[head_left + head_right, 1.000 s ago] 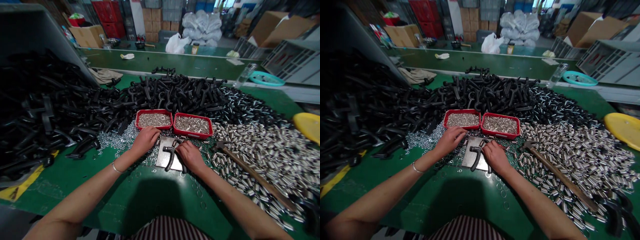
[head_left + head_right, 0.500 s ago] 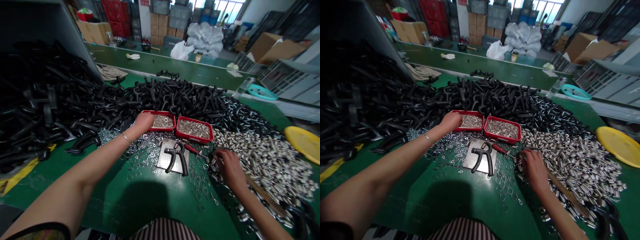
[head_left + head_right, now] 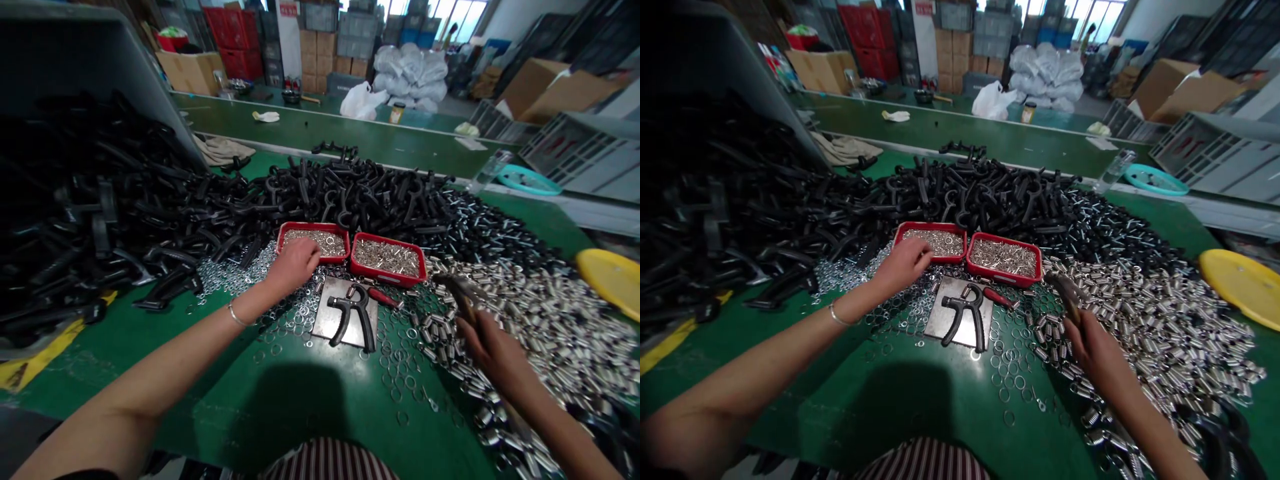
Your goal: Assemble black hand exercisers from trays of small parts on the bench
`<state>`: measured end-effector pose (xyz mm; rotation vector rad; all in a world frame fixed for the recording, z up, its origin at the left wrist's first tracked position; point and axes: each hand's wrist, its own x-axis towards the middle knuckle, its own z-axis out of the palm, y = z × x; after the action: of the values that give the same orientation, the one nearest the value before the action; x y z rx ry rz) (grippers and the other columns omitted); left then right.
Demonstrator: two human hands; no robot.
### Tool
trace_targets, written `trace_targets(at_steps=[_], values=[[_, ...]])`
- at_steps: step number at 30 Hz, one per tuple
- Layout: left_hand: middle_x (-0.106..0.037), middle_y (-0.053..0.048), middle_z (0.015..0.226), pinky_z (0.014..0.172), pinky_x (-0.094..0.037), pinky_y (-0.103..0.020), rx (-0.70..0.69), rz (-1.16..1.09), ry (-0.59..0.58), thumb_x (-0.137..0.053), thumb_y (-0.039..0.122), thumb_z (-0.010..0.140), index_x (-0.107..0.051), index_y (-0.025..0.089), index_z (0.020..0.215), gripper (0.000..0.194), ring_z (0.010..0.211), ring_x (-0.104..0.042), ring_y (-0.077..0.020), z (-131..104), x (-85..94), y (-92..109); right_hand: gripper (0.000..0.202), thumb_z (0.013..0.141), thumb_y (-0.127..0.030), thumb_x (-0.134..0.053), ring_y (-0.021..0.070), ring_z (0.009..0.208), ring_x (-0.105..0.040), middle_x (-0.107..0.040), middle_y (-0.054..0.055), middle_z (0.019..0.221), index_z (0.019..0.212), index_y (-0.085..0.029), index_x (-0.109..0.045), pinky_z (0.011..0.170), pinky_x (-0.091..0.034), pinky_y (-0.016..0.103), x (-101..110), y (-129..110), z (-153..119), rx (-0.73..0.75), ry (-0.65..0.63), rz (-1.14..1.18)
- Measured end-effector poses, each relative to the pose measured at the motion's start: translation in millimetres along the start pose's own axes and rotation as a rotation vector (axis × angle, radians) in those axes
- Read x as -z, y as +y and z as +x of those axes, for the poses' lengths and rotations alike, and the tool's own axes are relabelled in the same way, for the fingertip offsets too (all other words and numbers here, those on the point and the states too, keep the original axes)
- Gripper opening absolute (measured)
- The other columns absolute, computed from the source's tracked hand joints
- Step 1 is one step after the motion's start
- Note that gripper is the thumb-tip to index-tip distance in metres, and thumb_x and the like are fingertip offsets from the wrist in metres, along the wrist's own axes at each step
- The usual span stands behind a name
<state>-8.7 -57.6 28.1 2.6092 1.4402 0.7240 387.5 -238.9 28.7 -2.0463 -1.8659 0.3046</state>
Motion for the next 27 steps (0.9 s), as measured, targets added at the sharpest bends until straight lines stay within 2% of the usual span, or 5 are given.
trace_targets(at_steps=[4, 8, 13, 17, 27], values=[[-0.065, -0.006, 0.092, 0.083, -0.047, -0.034, -0.048, -0.208, -0.162, -0.050, 0.024, 0.096, -0.062, 0.016, 0.091, 0.015, 0.090, -0.060, -0.0203, -22, -12.3, 40, 0.034, 0.099, -0.055, -0.035, 0.0215, 0.058, -0.059, -0.062, 0.003, 0.068, 0.089, -0.027, -0.053, 0.055, -0.043, 0.031, -13, -69, -6, 0.038, -0.342, 0.252], [-0.067, -0.006, 0.093, 0.084, -0.048, -0.035, -0.002, -0.276, -0.213, -0.051, 0.023, 0.095, -0.063, 0.017, 0.092, 0.014, 0.091, -0.061, -0.0207, -29, -19.4, 46, 0.033, 0.101, -0.051, -0.033, 0.0229, 0.064, -0.062, -0.064, 0.004, 0.074, 0.102, -0.026, -0.054, 0.060, -0.042, 0.031, -32, -110, -1, 0.115, -0.327, 0.268], [-0.069, -0.007, 0.096, 0.086, -0.049, -0.036, 0.035, -0.290, -0.227, -0.051, 0.021, 0.095, -0.065, 0.017, 0.092, 0.015, 0.093, -0.063, -0.0219, -30, -20.0, 41, 0.036, 0.096, -0.055, -0.043, 0.0198, 0.056, -0.057, -0.059, 0.002, 0.063, 0.085, -0.023, -0.053, 0.054, -0.040, 0.029, -55, -103, 9, 0.048, -0.400, 0.339], [-0.071, -0.005, 0.092, 0.086, -0.049, -0.035, -0.008, -0.299, -0.228, -0.054, 0.024, 0.094, -0.068, 0.018, 0.090, 0.016, 0.091, -0.065, -0.0217, -21, -32.6, 47, 0.049, 0.093, -0.068, -0.040, 0.0089, 0.035, -0.032, -0.051, -0.005, 0.055, 0.091, -0.022, -0.056, 0.034, -0.026, 0.022, -60, -87, 0, -0.299, -0.578, 0.822], [-0.074, -0.006, 0.093, 0.081, -0.050, -0.031, 0.029, -0.223, -0.342, -0.055, 0.026, 0.094, -0.070, 0.019, 0.092, 0.017, 0.089, -0.068, -0.0216, 5, -57.7, 58, 0.047, 0.088, -0.067, -0.055, 0.0038, 0.031, -0.024, -0.051, -0.009, 0.052, 0.094, -0.020, -0.055, 0.026, -0.024, 0.015, -73, -86, -14, -0.503, -0.388, 1.256]])
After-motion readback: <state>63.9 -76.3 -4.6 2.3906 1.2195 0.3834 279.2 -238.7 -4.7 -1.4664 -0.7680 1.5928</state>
